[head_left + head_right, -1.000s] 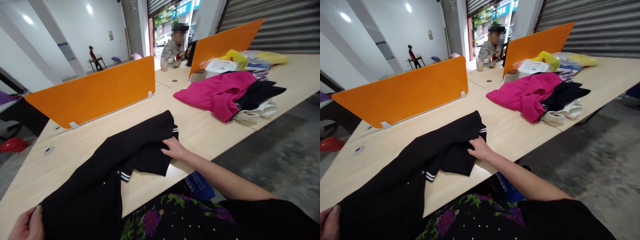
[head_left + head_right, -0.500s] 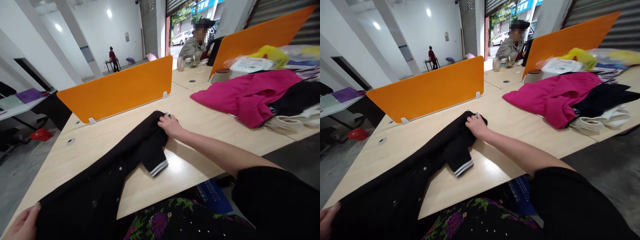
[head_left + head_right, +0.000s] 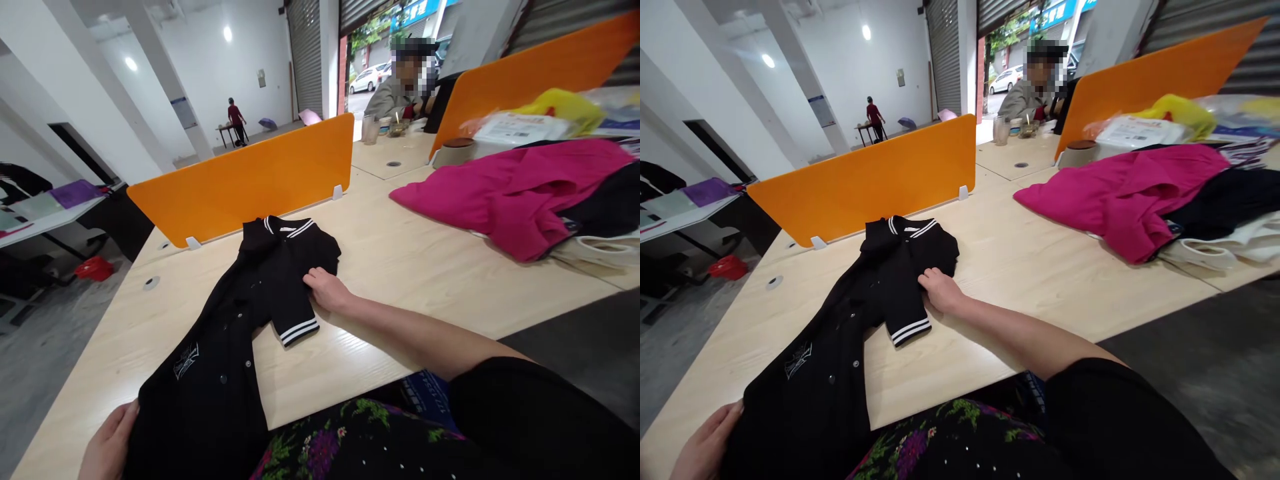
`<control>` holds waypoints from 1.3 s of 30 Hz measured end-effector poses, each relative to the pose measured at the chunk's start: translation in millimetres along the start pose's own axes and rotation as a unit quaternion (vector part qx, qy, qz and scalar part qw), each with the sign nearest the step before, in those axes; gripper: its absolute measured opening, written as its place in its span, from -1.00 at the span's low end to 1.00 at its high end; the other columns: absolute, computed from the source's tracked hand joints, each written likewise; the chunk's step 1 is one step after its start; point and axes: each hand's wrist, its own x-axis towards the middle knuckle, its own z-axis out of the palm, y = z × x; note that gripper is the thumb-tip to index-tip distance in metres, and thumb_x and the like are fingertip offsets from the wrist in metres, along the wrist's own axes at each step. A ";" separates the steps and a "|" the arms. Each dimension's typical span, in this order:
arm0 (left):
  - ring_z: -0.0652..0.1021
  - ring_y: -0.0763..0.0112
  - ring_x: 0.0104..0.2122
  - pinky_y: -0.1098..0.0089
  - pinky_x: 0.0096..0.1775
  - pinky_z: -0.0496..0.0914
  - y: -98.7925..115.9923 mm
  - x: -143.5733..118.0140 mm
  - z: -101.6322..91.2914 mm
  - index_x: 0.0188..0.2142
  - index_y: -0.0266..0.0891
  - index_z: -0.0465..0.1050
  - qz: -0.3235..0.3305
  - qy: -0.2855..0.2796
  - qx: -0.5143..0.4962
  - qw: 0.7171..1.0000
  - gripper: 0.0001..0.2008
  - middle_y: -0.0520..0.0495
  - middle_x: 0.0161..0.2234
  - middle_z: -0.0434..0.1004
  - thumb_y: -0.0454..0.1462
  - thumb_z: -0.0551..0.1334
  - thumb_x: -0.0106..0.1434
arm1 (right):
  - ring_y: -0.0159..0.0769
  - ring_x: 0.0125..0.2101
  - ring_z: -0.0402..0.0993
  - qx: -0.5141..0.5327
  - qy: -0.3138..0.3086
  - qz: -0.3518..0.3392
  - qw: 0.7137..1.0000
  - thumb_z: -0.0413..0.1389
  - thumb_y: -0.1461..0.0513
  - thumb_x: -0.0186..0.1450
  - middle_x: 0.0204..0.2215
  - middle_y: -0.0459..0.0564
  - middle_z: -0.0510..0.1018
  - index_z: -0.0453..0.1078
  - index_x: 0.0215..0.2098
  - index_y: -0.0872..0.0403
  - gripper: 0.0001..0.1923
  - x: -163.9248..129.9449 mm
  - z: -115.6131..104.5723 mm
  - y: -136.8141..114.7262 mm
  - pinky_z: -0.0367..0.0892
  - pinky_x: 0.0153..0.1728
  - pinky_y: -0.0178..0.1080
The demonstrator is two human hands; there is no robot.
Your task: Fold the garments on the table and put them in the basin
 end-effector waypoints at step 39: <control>0.50 0.30 -0.28 0.36 -0.32 0.44 28.1 -37.6 116.1 0.03 -0.09 0.41 0.456 0.016 0.292 0.841 -0.62 -0.09 -0.28 0.45 -0.17 -0.06 0.36 | -0.20 -0.14 0.41 0.150 -0.104 -0.201 0.963 0.16 0.06 0.27 -0.16 0.03 0.56 0.51 -0.18 0.07 -0.72 27.4 -20.3 -32.9 0.29 -0.19 -0.24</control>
